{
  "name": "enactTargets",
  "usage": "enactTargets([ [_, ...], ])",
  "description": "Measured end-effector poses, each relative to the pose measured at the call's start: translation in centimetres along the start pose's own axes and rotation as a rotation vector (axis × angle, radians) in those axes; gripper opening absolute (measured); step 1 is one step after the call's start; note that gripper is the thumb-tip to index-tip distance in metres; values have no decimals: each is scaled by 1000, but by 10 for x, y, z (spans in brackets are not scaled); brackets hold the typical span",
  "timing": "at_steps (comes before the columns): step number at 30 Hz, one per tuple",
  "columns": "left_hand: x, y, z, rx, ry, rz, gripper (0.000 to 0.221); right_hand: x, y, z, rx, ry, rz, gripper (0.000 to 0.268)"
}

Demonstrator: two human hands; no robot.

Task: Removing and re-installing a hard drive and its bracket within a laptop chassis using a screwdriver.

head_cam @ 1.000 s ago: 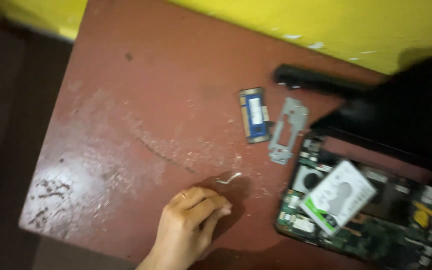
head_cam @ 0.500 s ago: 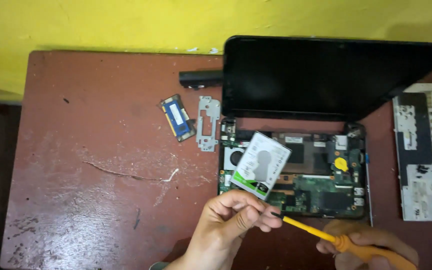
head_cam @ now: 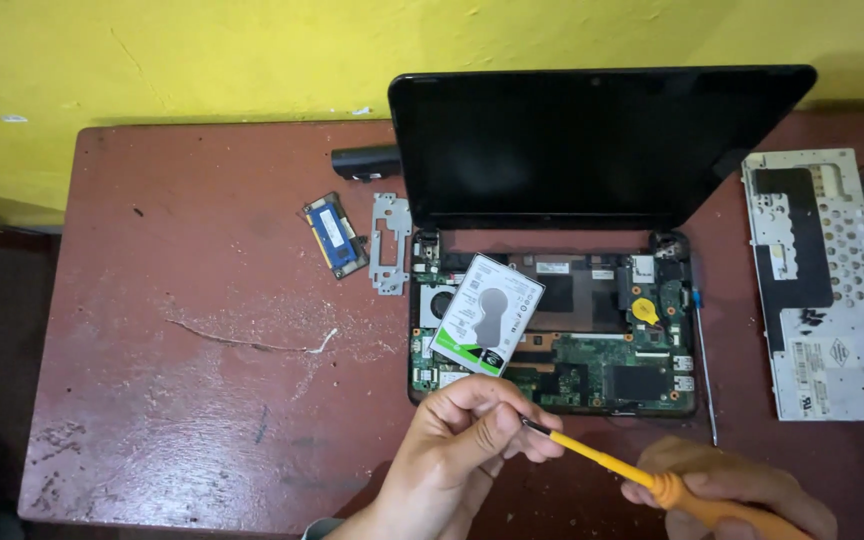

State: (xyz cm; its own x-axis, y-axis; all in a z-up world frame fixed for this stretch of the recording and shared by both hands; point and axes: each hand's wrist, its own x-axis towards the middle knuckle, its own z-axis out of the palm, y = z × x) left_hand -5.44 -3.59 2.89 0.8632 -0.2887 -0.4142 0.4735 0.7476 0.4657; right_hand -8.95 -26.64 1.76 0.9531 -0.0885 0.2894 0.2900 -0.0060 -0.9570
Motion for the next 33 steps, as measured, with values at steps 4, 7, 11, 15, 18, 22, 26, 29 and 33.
enactTargets([
  [4, 1, -4, 3, 32, 3, 34, 11, 16, 2, -37, 173, -397, -41, 31],
  [7, 4, -8, 5, 175, -12, 214, 10, 7, 21, -63, -12, -555, -108, 49],
  [11, 7, -9, 11, 268, 25, 257, 10, -31, 106, -118, -445, -936, -360, 29],
  [15, 12, -12, 8, 261, 9, 298, 13, -25, 78, -95, -419, -786, -463, 47],
  [18, 14, -12, 5, 243, -13, 313, 15, -17, 62, -85, -409, -777, -436, 52],
  [22, 16, -7, 4, 329, -178, 361, 33, -7, 74, -80, -452, -913, -236, 20],
  [26, 23, 5, -13, 516, -194, 498, 72, 9, 72, -89, -428, -934, -293, 10],
  [29, 30, 14, -34, 1648, 399, 742, 76, -9, 115, -129, -539, -964, 166, 50],
  [33, 33, 9, -58, 2132, 684, 674, 69, 2, 103, -133, -377, -806, -51, 24],
])
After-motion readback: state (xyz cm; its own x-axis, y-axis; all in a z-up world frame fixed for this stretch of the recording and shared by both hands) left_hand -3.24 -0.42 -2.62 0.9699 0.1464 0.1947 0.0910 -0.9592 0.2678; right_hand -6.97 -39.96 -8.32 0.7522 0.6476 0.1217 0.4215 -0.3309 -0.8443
